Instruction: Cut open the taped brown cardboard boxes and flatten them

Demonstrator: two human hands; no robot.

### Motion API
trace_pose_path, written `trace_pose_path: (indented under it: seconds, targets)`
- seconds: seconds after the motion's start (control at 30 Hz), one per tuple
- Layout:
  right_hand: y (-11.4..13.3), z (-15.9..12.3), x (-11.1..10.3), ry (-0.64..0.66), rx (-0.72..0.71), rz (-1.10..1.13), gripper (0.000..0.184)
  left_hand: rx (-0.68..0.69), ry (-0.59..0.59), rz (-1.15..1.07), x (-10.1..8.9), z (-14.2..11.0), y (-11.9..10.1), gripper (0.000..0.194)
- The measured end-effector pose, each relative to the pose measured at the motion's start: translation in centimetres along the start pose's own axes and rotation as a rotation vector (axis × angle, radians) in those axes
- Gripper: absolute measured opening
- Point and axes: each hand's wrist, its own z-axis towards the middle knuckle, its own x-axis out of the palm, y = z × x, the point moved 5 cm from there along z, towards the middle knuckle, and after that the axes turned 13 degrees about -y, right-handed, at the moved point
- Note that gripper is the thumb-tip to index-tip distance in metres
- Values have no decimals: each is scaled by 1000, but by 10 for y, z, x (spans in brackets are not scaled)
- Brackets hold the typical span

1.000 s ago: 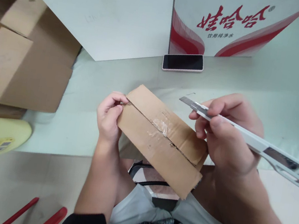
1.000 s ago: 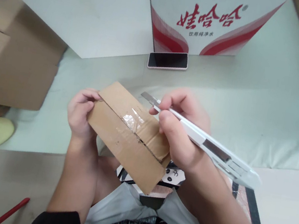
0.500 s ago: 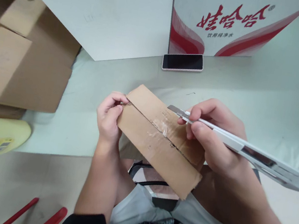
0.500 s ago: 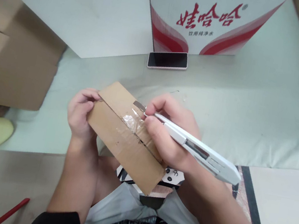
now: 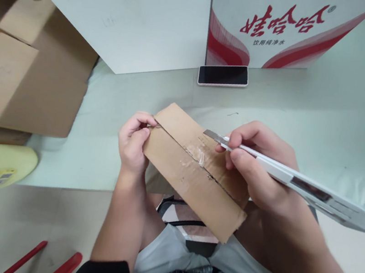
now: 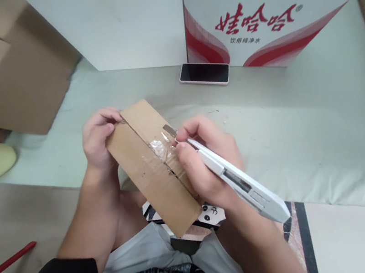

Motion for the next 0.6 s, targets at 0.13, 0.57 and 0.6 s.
trace_pose_path:
  seconds: [0.13, 0.57, 0.6]
  targets:
    - [0, 0, 1, 31, -10, 0, 3, 6, 5, -19, 0, 0, 1, 9]
    - [0, -2, 1, 5, 21, 25, 3, 4, 5, 7, 0, 0, 0, 9]
    - [0, -1, 1, 8, 15, 26, 3, 9, 6, 6, 0, 0, 0, 8]
